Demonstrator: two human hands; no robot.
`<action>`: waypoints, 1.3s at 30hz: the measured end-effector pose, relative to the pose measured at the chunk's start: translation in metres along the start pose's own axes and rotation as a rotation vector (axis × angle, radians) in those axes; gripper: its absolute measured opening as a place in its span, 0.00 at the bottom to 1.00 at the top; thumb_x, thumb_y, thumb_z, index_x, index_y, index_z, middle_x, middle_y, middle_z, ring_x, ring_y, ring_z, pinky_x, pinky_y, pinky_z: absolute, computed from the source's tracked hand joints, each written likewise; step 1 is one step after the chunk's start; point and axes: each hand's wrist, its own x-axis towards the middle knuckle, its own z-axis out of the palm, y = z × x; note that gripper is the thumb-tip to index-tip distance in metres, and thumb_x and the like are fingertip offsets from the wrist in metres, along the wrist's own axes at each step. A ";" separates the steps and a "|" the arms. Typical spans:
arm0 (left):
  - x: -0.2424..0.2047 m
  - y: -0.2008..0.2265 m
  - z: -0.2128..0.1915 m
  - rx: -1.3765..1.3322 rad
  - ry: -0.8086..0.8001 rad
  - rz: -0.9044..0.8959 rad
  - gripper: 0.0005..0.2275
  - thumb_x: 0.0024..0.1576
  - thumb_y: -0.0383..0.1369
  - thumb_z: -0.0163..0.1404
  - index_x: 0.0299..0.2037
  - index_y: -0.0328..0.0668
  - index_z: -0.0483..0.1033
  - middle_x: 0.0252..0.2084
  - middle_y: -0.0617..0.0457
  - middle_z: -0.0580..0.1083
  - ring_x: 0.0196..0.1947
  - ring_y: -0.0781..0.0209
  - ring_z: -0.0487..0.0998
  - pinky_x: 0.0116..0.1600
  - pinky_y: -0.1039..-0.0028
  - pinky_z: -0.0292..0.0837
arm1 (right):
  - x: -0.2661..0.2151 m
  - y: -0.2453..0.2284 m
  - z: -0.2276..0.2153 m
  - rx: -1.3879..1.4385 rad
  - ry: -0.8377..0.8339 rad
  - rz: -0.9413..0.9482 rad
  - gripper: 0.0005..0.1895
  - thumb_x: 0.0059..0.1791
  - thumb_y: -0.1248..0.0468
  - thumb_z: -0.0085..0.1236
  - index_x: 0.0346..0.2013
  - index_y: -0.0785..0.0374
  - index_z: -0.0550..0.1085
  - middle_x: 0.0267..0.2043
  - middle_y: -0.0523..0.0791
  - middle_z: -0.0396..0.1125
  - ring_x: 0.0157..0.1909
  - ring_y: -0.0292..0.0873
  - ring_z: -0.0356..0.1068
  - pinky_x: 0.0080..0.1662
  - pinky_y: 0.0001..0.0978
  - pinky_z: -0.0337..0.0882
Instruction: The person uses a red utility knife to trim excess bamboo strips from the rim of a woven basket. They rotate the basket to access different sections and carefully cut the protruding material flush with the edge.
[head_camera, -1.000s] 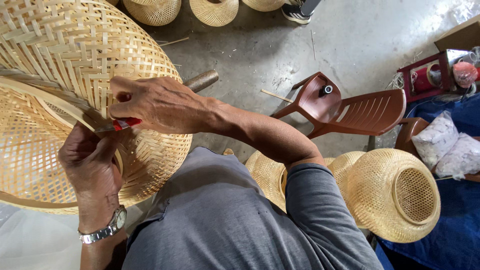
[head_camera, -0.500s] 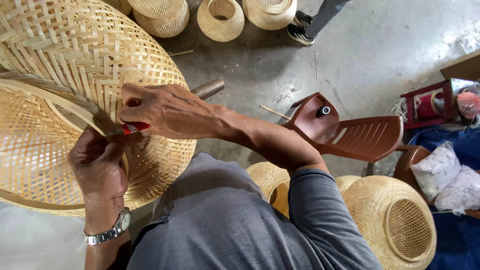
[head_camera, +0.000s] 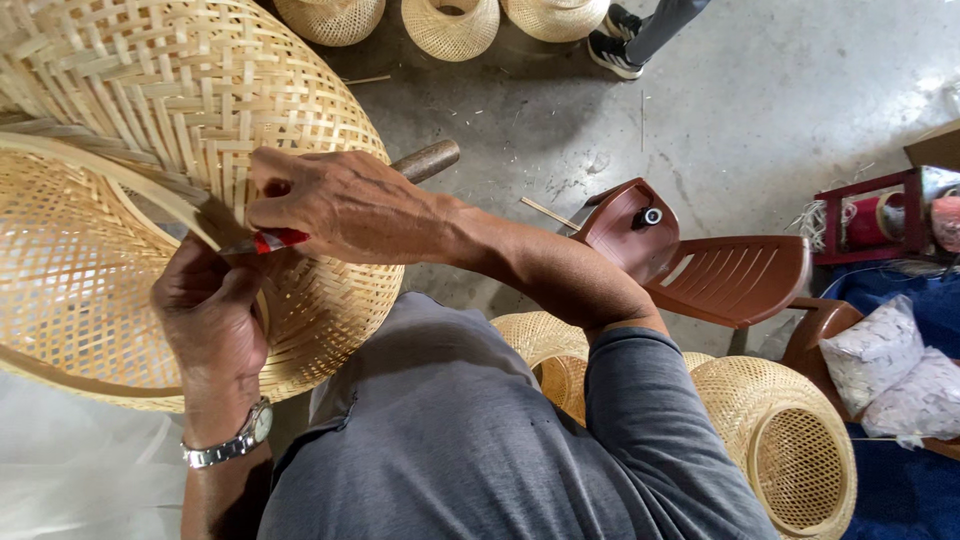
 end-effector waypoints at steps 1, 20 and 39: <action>-0.001 0.001 0.001 -0.003 0.001 -0.007 0.21 0.58 0.07 0.45 0.61 0.25 0.74 0.52 0.47 0.78 0.51 0.60 0.80 0.61 0.67 0.80 | -0.002 -0.001 -0.001 -0.005 -0.005 0.001 0.10 0.48 0.63 0.67 0.40 0.59 0.75 0.46 0.40 0.64 0.44 0.40 0.73 0.42 0.37 0.76; 0.018 0.007 -0.010 0.056 -0.060 -0.050 0.10 0.61 0.12 0.47 0.50 0.23 0.75 0.46 0.47 0.78 0.42 0.67 0.78 0.50 0.80 0.74 | -0.049 -0.029 0.021 -0.168 -0.007 0.274 0.30 0.56 0.43 0.54 0.67 0.54 0.68 0.27 0.41 0.65 0.23 0.35 0.60 0.23 0.29 0.67; 0.082 0.028 -0.045 -0.064 -0.076 0.060 0.10 0.58 0.31 0.53 0.48 0.38 0.78 0.45 0.59 0.77 0.46 0.70 0.77 0.56 0.80 0.73 | -0.078 0.011 0.087 0.804 0.492 0.691 0.58 0.40 0.56 0.71 0.78 0.56 0.48 0.83 0.50 0.39 0.82 0.54 0.40 0.75 0.56 0.54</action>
